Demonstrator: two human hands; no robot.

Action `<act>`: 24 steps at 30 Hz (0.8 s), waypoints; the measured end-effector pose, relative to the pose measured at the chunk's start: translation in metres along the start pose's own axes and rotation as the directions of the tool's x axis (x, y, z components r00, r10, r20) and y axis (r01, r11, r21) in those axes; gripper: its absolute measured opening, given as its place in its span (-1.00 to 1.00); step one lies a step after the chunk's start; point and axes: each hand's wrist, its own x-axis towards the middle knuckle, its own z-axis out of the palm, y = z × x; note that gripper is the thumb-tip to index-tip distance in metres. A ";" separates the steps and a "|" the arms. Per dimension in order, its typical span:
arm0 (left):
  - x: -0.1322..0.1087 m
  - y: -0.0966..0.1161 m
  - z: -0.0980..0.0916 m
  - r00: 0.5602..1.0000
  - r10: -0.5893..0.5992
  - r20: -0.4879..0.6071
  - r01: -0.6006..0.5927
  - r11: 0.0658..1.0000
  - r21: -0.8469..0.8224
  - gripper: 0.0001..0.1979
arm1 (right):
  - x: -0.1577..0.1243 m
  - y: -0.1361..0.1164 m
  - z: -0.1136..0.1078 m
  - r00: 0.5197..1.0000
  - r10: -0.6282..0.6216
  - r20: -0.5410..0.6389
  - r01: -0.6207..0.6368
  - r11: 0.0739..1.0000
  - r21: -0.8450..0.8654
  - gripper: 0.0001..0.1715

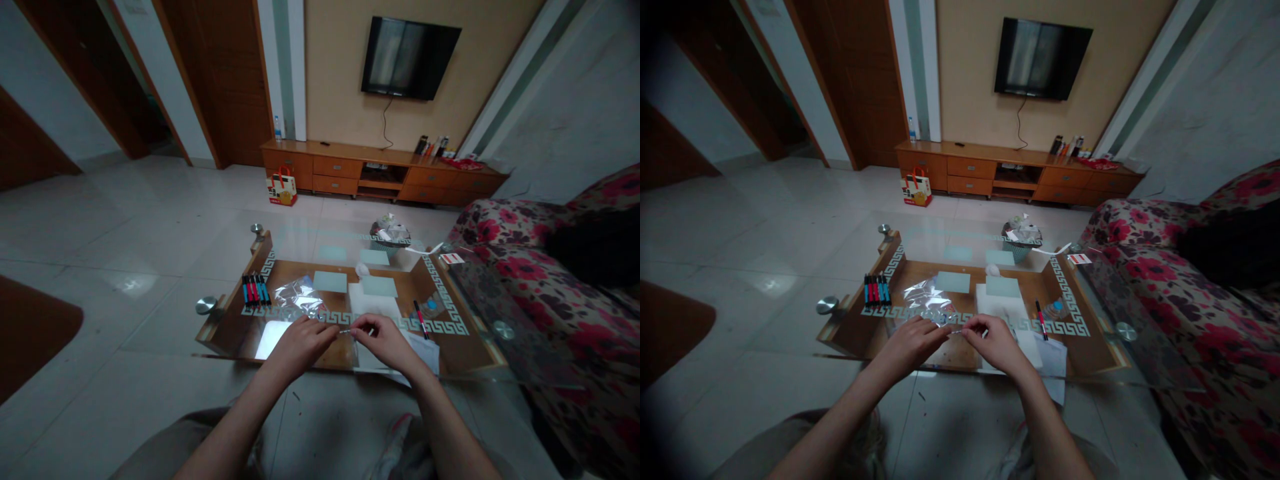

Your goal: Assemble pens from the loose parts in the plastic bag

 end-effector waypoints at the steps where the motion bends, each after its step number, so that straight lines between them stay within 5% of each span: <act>1: 0.000 0.000 0.000 1.000 0.001 0.001 -0.001 1.000 -0.002 -0.80 | 0.001 0.002 -0.001 1.000 -0.002 0.004 0.002 1.000 0.014 -0.77; 7: 0.000 -0.002 0.001 0.997 -0.027 -0.075 0.030 0.999 0.032 -0.83 | 0.012 0.022 -0.020 0.994 0.036 -0.102 -0.030 0.998 0.063 -0.73; 12: -0.002 -0.004 0.001 0.998 -0.041 -0.055 0.045 0.997 0.068 -0.83 | 0.014 0.048 -0.029 0.958 0.085 -0.274 -0.162 0.949 -0.271 -0.80; 17: -0.002 -0.002 -0.002 0.998 -0.044 -0.054 0.046 0.998 0.043 -0.83 | 0.014 0.061 -0.018 0.955 0.175 -0.241 -0.270 0.848 -0.455 -0.80; 24: -0.003 -0.003 0.000 0.997 -0.036 -0.063 0.038 0.999 0.028 -0.81 | 0.016 0.062 -0.013 0.957 0.169 -0.235 -0.268 0.823 -0.501 -0.70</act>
